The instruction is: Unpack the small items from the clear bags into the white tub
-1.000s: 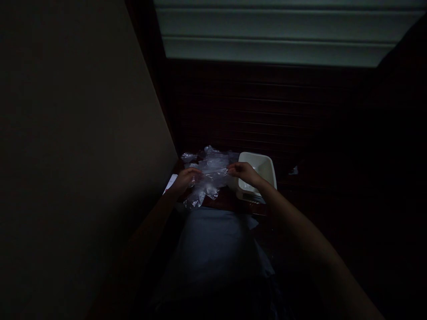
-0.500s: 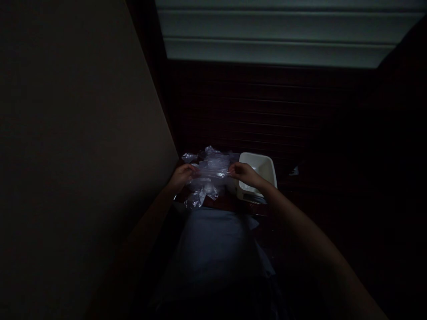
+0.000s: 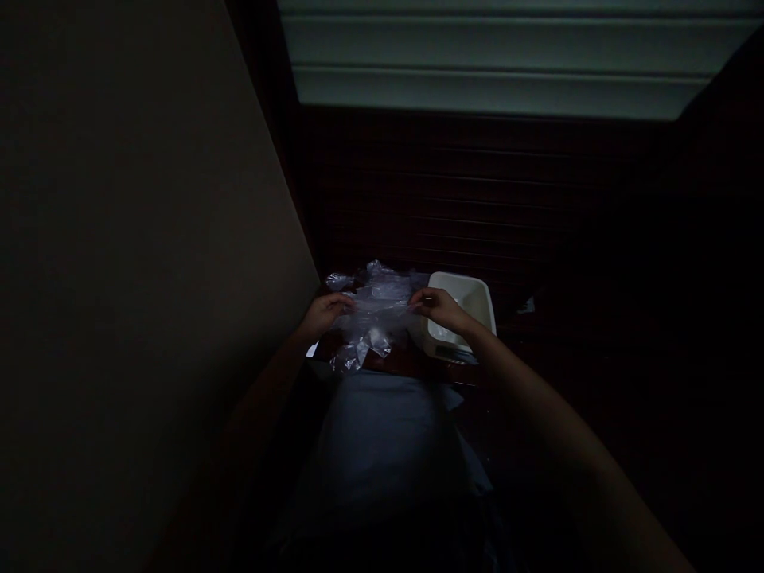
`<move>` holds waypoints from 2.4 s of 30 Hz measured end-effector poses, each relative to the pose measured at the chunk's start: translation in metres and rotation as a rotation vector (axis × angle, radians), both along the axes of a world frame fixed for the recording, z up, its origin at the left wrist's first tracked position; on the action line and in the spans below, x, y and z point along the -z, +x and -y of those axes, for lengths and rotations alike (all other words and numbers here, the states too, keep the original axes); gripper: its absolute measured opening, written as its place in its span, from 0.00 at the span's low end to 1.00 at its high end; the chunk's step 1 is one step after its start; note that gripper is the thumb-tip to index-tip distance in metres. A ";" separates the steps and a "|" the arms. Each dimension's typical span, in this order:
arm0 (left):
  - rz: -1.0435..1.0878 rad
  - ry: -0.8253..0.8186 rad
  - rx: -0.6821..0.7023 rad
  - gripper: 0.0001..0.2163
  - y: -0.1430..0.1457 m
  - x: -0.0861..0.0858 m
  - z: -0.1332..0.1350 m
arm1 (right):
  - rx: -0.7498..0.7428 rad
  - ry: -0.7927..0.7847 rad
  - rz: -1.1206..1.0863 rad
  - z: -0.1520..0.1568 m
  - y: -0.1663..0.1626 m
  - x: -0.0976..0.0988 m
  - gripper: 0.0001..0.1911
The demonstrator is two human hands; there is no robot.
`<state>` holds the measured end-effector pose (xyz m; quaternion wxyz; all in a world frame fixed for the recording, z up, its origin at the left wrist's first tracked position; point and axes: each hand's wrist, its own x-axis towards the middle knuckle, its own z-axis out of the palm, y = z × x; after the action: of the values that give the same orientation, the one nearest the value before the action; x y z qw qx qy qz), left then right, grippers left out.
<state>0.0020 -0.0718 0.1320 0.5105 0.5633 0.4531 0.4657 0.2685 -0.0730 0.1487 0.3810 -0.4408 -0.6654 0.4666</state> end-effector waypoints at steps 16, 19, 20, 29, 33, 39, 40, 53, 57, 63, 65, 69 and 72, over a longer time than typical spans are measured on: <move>0.196 -0.088 -0.029 0.08 -0.003 0.006 0.000 | 0.052 0.061 -0.122 0.002 -0.006 -0.002 0.11; 0.201 -0.091 -0.032 0.07 -0.002 0.004 0.002 | 0.058 0.132 -0.055 0.005 -0.006 -0.004 0.09; 0.198 -0.088 -0.034 0.07 -0.001 0.004 0.003 | 0.054 0.160 -0.024 0.005 -0.006 -0.005 0.08; -0.033 0.093 0.035 0.05 -0.008 0.002 0.003 | 0.032 0.270 0.122 0.001 0.000 -0.001 0.10; -0.132 0.184 0.062 0.05 -0.009 0.002 0.002 | 0.020 0.288 0.121 0.003 0.000 -0.005 0.14; -0.160 0.142 0.043 0.07 -0.007 -0.006 0.007 | 0.093 0.245 0.111 0.004 -0.006 -0.001 0.07; -0.151 0.126 0.050 0.08 -0.007 -0.007 0.008 | 0.110 0.245 0.103 0.003 -0.007 0.000 0.08; -0.344 0.233 0.135 0.24 0.030 0.009 0.009 | -0.078 0.254 0.002 0.004 -0.027 -0.002 0.16; -0.410 0.237 0.195 0.11 0.042 0.007 0.010 | -0.080 0.291 0.030 0.006 -0.030 -0.006 0.15; -0.233 0.043 0.140 0.11 0.041 0.007 0.011 | 0.133 0.391 0.097 0.003 -0.026 -0.001 0.24; -0.151 -0.030 0.078 0.12 0.037 0.008 0.011 | 0.193 0.403 0.116 0.003 -0.023 0.001 0.26; -0.022 -0.124 -0.021 0.14 0.032 0.011 0.009 | 0.217 0.490 0.176 0.008 -0.024 0.000 0.18; 0.050 -0.153 -0.041 0.14 0.033 0.010 0.009 | 0.094 0.486 0.210 0.014 -0.031 -0.001 0.11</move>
<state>0.0352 -0.0806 0.1216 0.5535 0.5012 0.4861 0.4540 0.2377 -0.0874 0.1495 0.4258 -0.4126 -0.7727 0.2267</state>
